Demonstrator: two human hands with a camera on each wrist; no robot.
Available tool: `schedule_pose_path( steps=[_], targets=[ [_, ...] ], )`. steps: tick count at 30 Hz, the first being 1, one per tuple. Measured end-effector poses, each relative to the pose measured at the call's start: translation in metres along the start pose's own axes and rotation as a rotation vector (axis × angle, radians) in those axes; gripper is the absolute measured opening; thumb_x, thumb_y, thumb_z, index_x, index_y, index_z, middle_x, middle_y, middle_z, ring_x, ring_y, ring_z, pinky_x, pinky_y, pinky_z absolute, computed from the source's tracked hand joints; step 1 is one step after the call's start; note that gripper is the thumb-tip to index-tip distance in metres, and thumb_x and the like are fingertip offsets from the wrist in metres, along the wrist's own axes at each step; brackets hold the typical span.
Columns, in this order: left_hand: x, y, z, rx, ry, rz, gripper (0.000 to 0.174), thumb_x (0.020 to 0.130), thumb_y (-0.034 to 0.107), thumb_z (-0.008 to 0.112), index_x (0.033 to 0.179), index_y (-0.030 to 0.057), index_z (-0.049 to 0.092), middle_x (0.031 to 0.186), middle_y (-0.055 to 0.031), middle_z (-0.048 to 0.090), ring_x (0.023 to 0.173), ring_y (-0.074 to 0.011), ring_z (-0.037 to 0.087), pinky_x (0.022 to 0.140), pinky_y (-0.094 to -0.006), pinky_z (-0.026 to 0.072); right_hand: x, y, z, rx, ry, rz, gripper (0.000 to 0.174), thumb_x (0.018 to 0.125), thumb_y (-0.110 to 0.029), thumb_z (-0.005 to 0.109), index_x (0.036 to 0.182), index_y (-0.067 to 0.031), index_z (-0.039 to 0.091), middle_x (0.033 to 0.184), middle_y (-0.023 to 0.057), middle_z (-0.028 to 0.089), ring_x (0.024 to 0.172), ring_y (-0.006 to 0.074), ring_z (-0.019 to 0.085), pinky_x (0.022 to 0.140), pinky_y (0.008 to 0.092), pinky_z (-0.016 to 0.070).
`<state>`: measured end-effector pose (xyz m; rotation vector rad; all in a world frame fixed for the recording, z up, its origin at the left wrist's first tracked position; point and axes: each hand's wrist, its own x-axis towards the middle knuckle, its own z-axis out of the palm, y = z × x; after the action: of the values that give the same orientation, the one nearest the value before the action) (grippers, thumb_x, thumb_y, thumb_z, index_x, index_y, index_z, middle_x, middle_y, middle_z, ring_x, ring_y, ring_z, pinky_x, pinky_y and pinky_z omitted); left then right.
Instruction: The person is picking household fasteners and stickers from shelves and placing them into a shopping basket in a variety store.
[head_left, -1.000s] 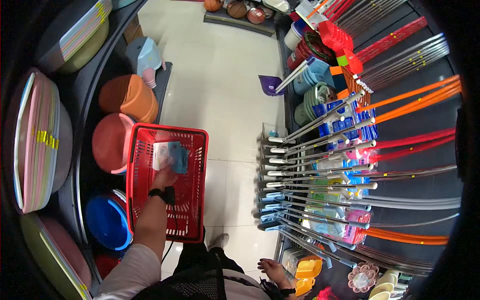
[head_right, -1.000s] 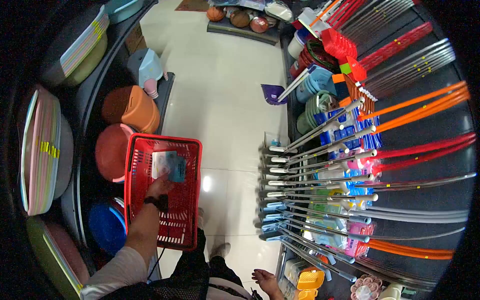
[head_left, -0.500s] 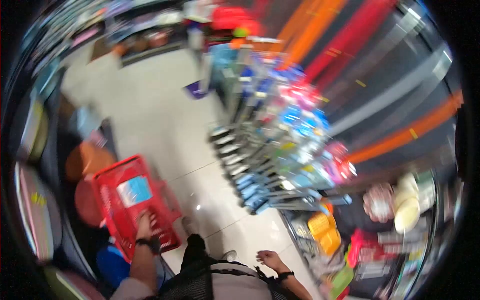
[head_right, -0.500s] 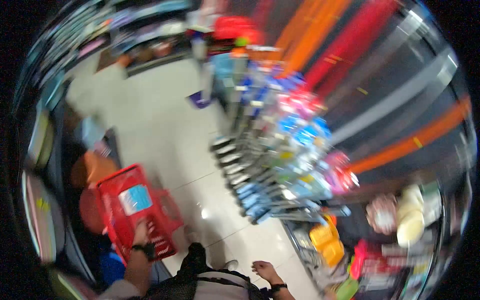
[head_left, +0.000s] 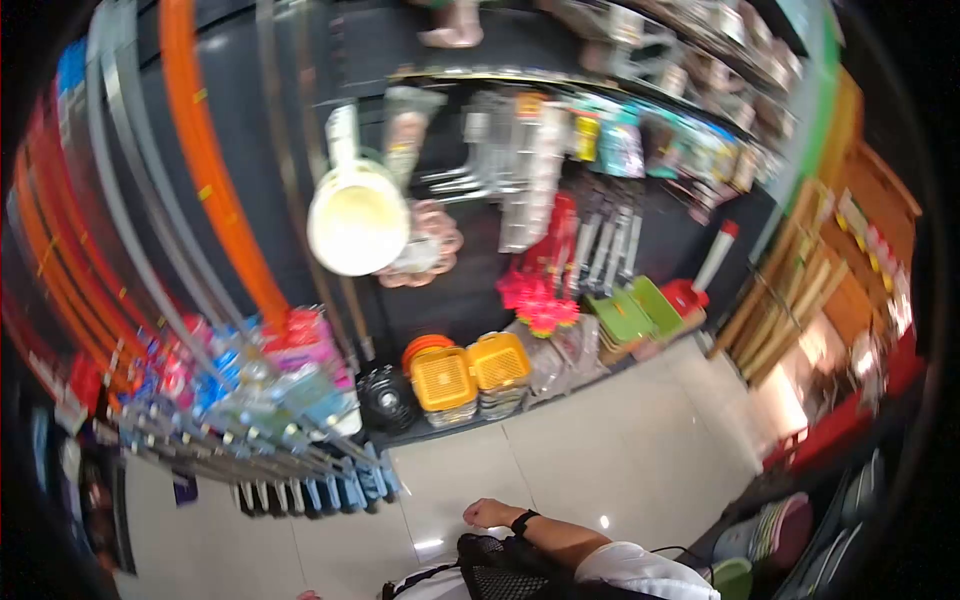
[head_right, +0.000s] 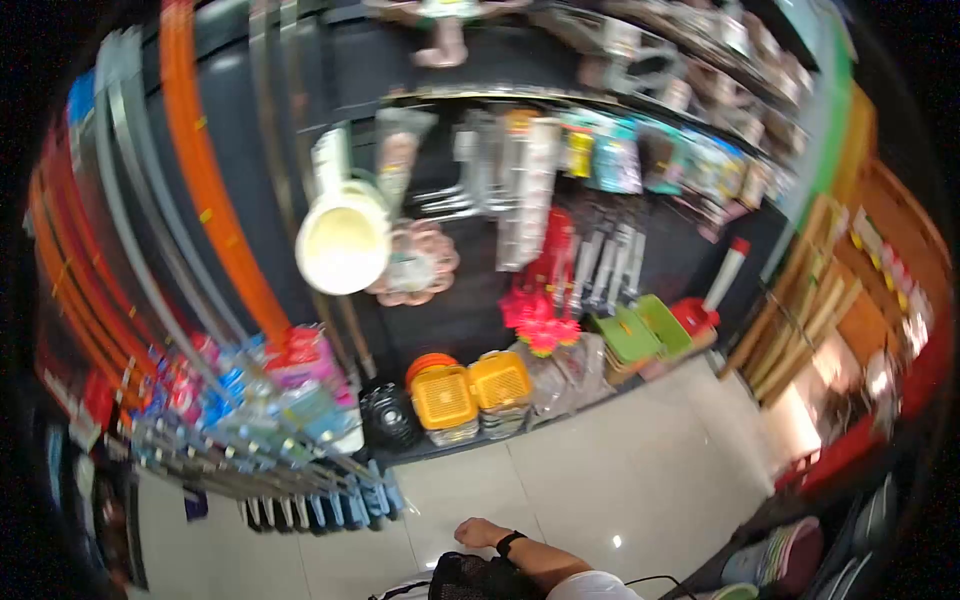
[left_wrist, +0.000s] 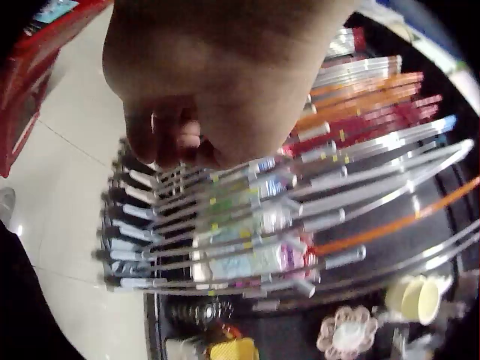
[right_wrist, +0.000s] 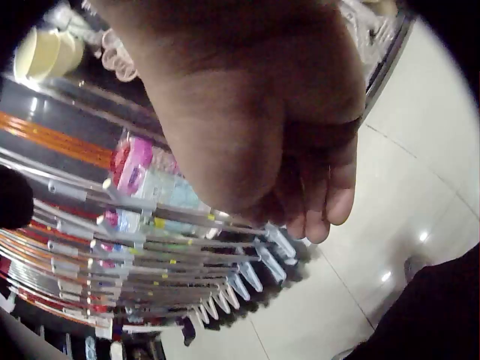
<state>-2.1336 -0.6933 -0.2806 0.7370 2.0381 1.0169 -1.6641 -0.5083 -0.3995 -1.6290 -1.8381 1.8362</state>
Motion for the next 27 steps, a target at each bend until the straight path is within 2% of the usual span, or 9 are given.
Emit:
schedule_pose_path(
  steps=[7, 10, 13, 15, 17, 18, 22, 24, 27],
  targets=[
    [-0.001, 0.131, 0.198, 0.341, -0.604, 0.237, 0.028, 0.095, 0.024, 0.050, 0.112, 0.0031, 0.057, 0.084, -0.0089, 0.058, 0.077, -0.0204, 0.057, 0.068, -0.0319, 0.0487, -0.091, 0.080, -0.072, 0.368, 0.294, 0.077, 0.034, 0.085, -0.031, 0.049, 0.089, -0.0046, 0.069, 0.076, 0.0102, 0.069, 0.065, 0.0177, 0.067, 0.064, 0.0322, 0.0523],
    [-0.037, 0.208, 0.264, 0.770, -0.713, 0.536, 0.038, 0.096, 0.034, 0.045, 0.110, 0.0008, 0.058, 0.095, -0.0202, 0.060, 0.090, -0.0346, 0.056, 0.082, -0.0408, 0.0457, -0.115, 0.121, -0.080, 0.357, 0.365, 0.088, 0.032, 0.088, -0.028, 0.049, 0.090, -0.0046, 0.070, 0.075, 0.0099, 0.069, 0.063, 0.0183, 0.065, 0.062, 0.0341, 0.0528],
    [0.028, 0.159, 0.328, 0.750, -0.957, 0.487, 0.034, 0.095, 0.032, 0.045, 0.105, 0.0028, 0.060, 0.097, -0.0207, 0.061, 0.092, -0.0330, 0.057, 0.081, -0.0412, 0.0453, -0.134, 0.170, -0.080, 0.392, 0.472, 0.152, 0.033, 0.088, -0.033, 0.053, 0.096, -0.0057, 0.070, 0.082, 0.0081, 0.070, 0.069, 0.0175, 0.068, 0.064, 0.0325, 0.0552],
    [0.025, 0.189, 0.369, 0.888, -1.059, 0.583, 0.027, 0.090, 0.031, 0.054, 0.097, 0.0058, 0.061, 0.087, -0.0168, 0.060, 0.085, -0.0305, 0.057, 0.075, -0.0390, 0.0456, -0.154, 0.185, -0.079, 0.548, 0.570, 0.305, 0.034, 0.089, -0.033, 0.052, 0.096, -0.0048, 0.070, 0.082, 0.0085, 0.071, 0.070, 0.0174, 0.068, 0.065, 0.0324, 0.0552],
    [0.067, 0.159, 0.415, 0.831, -1.187, 0.310, 0.025, 0.088, 0.030, 0.057, 0.094, 0.0068, 0.061, 0.087, -0.0172, 0.062, 0.085, -0.0316, 0.058, 0.076, -0.0407, 0.0460, -0.171, 0.208, -0.084, 0.623, 0.591, 0.387, 0.034, 0.088, -0.033, 0.054, 0.097, -0.0043, 0.070, 0.082, 0.0083, 0.071, 0.070, 0.0172, 0.068, 0.065, 0.0323, 0.0552],
    [0.066, 0.164, 0.430, 1.054, -1.078, 0.576, 0.024, 0.090, 0.029, 0.055, 0.093, 0.0067, 0.061, 0.086, -0.0161, 0.063, 0.084, -0.0307, 0.059, 0.074, -0.0420, 0.0466, -0.173, 0.215, -0.087, 0.653, 0.632, 0.424, 0.032, 0.087, -0.031, 0.055, 0.098, -0.0052, 0.070, 0.082, 0.0083, 0.071, 0.070, 0.0167, 0.068, 0.063, 0.0312, 0.0551],
    [0.088, 0.177, 0.520, 0.791, -1.261, 0.788, 0.028, 0.091, 0.027, 0.054, 0.104, 0.0040, 0.061, 0.088, -0.0143, 0.064, 0.083, -0.0281, 0.060, 0.072, -0.0425, 0.0483, -0.189, 0.268, -0.092, 0.563, 0.723, 0.537, 0.032, 0.087, -0.030, 0.056, 0.100, -0.0036, 0.070, 0.086, 0.0077, 0.070, 0.073, 0.0156, 0.068, 0.057, 0.0294, 0.0546],
    [0.057, 0.237, 0.560, 0.830, -1.349, 0.430, 0.029, 0.092, 0.025, 0.052, 0.110, 0.0031, 0.059, 0.086, -0.0120, 0.062, 0.076, -0.0234, 0.059, 0.066, -0.0386, 0.0486, -0.205, 0.265, -0.101, 0.788, 0.754, 0.611, 0.033, 0.088, -0.030, 0.057, 0.101, -0.0031, 0.070, 0.087, 0.0076, 0.070, 0.074, 0.0156, 0.068, 0.058, 0.0292, 0.0548],
    [0.118, 0.200, 0.653, 0.708, -1.485, 0.493, 0.030, 0.093, 0.021, 0.051, 0.115, 0.0025, 0.057, 0.082, -0.0088, 0.060, 0.069, -0.0180, 0.055, 0.059, -0.0335, 0.0471, -0.229, 0.261, -0.122, 1.100, 0.799, 0.687, 0.034, 0.088, -0.029, 0.057, 0.107, -0.0024, 0.068, 0.094, 0.0073, 0.070, 0.076, 0.0153, 0.068, 0.063, 0.0287, 0.0552]
  ],
)
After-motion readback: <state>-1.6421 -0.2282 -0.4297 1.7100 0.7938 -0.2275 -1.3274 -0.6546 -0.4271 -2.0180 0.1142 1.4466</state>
